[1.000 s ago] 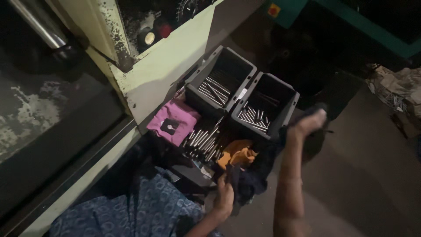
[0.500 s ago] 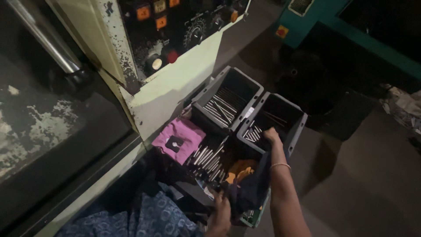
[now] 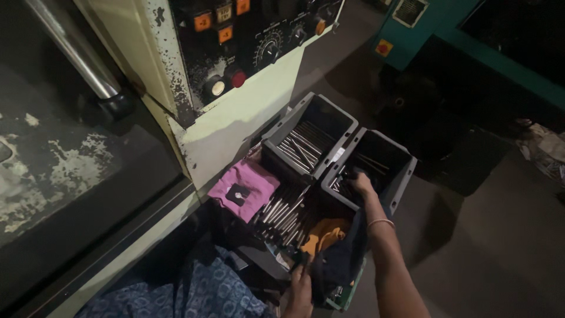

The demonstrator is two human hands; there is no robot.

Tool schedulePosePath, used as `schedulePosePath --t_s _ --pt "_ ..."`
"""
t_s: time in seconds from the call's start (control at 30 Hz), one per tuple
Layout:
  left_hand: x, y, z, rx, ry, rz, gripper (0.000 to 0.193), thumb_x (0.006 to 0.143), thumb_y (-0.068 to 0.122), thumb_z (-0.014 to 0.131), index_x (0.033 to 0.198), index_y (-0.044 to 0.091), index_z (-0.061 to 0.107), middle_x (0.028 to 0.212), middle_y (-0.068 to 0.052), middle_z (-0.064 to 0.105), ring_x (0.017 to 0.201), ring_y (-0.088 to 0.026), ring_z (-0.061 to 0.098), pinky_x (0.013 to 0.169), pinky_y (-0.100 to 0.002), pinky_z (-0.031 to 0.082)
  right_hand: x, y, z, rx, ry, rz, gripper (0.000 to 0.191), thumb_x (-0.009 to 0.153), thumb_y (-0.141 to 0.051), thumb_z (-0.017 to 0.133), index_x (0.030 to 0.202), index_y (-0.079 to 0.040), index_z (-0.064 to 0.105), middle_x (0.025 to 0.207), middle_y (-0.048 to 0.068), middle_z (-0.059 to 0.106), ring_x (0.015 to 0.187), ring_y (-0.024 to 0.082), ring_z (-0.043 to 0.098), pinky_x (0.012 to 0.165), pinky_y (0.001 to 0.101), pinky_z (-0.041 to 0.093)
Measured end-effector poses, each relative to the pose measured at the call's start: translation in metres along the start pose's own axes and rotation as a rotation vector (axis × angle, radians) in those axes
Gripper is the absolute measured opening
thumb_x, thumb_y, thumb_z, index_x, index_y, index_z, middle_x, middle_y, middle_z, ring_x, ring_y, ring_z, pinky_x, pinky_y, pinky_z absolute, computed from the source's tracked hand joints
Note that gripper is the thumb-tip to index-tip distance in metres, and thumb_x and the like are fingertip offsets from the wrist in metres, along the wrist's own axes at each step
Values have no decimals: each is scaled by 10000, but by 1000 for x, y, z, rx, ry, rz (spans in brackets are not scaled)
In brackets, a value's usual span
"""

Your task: The person sits on the floor and repeatedly cleans cylindrical metal rods by wiping them with a cloth. They pick up rods from a nearby container, wipe each one, and place them back into the container. The person also opens and closes a machine door during the process.

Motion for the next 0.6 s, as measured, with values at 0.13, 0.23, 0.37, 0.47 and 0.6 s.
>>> schedulePosePath --t_s 0.13,0.23,0.37,0.47,0.6 --pt "-6 -4 3 -41 -3 1 419 959 350 647 1203 22 739 1124 -66 766 1021 -170 686 916 -317 528 3 6 5 -256 -19 11 362 880 -245 676 1217 -145 760 1214 242 708 1159 420 671 995 481 539" --pt "-12 2 6 0 -13 44 411 966 347 654 1187 12 741 1111 -78 769 1015 -166 684 927 -306 518 1 19 3 -314 -20 152 386 898 -271 668 1255 -135 721 1273 265 676 1192 445 645 1002 502 530" --pt "-12 13 14 -83 -119 140 435 984 347 657 1203 -24 721 1104 -120 723 1009 -204 659 925 -352 518 -11 24 5 -400 -147 303 488 895 -363 698 1315 -122 638 1354 276 610 1248 444 609 1018 487 531" --pt "-6 -6 -9 -50 118 -78 436 977 373 610 1259 53 700 1186 -89 719 1093 -202 661 977 -346 503 -16 25 6 -395 -183 322 738 822 -389 791 1401 -63 470 1337 288 616 1246 428 619 1022 475 530" --pt "-7 18 -22 308 218 147 456 1021 373 522 1364 86 612 1293 -72 678 1219 -204 592 1057 -321 414 -13 33 10 -402 -132 265 632 884 -351 672 1412 -71 464 1314 286 648 1228 434 642 1002 513 536"
Point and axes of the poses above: each hand's wrist, its own x-axis towards the middle knuckle, its own z-axis out of the palm, y = z × x, the point moved 9 cm from there along x, towards the middle knuckle
